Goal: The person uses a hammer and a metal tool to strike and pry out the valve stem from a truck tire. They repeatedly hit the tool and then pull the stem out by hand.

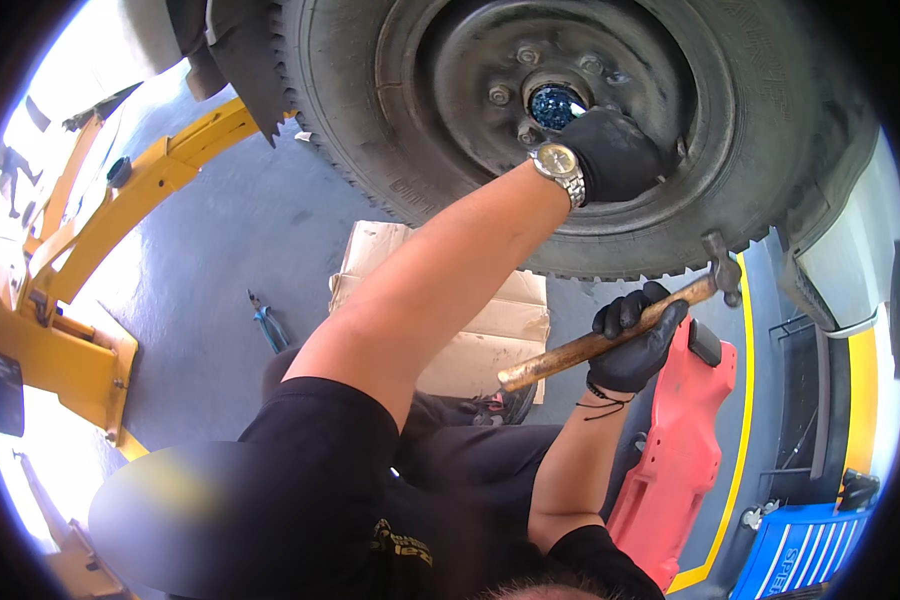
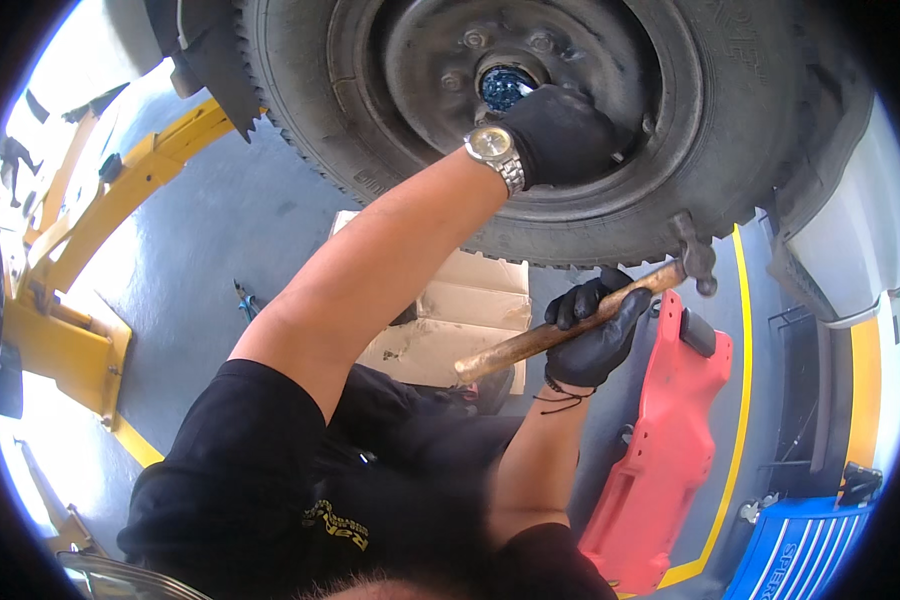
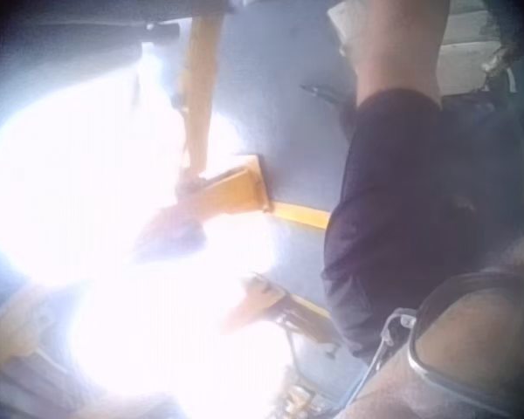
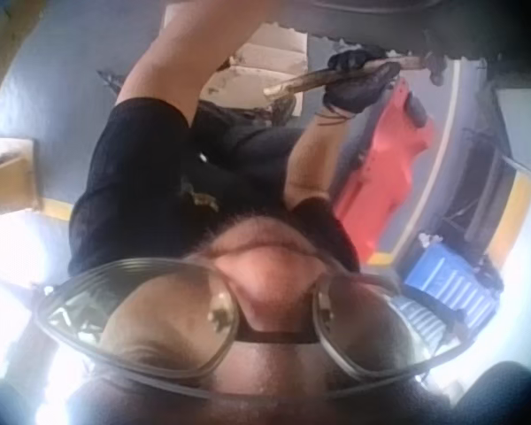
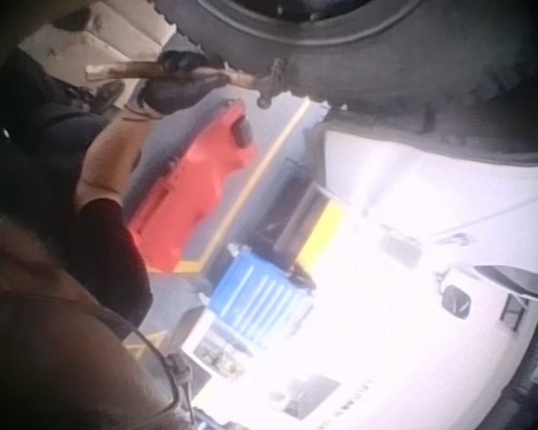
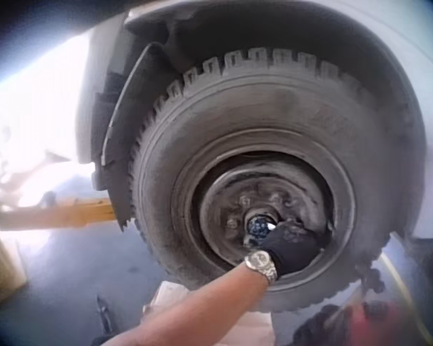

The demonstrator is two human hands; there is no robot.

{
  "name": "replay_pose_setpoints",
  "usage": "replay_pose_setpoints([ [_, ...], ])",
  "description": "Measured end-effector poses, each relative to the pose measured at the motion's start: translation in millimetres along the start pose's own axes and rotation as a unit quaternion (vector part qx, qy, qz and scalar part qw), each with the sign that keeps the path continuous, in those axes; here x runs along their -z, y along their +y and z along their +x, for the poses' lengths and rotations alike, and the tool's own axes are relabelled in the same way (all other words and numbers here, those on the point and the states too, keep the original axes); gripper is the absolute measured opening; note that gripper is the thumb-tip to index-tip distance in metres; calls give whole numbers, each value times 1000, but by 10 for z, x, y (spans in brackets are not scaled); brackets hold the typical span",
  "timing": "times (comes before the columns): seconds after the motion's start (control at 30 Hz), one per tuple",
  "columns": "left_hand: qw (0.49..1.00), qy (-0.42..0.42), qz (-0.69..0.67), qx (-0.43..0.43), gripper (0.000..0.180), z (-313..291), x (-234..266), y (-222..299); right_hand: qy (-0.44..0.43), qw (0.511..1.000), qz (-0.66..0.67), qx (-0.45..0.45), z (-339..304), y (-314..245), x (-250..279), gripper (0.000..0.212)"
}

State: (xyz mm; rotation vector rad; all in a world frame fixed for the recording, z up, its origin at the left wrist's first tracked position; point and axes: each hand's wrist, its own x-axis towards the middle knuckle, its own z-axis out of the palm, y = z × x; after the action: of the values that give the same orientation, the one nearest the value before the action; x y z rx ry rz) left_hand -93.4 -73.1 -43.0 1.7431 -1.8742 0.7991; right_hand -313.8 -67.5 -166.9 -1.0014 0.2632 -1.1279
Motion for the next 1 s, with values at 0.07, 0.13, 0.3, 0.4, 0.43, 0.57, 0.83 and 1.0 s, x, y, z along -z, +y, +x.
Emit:
replay_pose_setpoints([
  [0.07, 1000, 18, -12, 12, 27, -4, -11, 12, -15, 999, 34, -25, 80, -28, 11, 57],
  [0.13, 999, 20, -33, 17, 29, -2, -27, 13, 25, 999, 23, -24, 153, -50, -108, 60],
  [0.3, 999, 14, -27, 16, 28, 16, -7, 33, -9, 996, -9, -91, 266, 32, -238, 64],
  [0.4, 998, 59, -26, -2, 26, -9, -41, -31, 10, 996, -29, -85, 309, -85, -131, 63],
  [0.43, 997, 75, -31, -12, 26, 2, -56, -6, 54, 997, 20, -51, 259, -118, -209, 63],
  [0.57, 997, 70, -20, -1, 23, 1, -32, 19, 32, 983, -137, -119, 206, -101, -403, 67],
  [0.83, 997, 76, 6, 27, 21, 18, -104, -26, 19, 979, -130, -157, 233, -210, -385, 67],
  [1.0, 992, 119, 19, -23, 22, 21, -151, -16, 53, 996, -24, -72, 232, -59, -359, 64],
])
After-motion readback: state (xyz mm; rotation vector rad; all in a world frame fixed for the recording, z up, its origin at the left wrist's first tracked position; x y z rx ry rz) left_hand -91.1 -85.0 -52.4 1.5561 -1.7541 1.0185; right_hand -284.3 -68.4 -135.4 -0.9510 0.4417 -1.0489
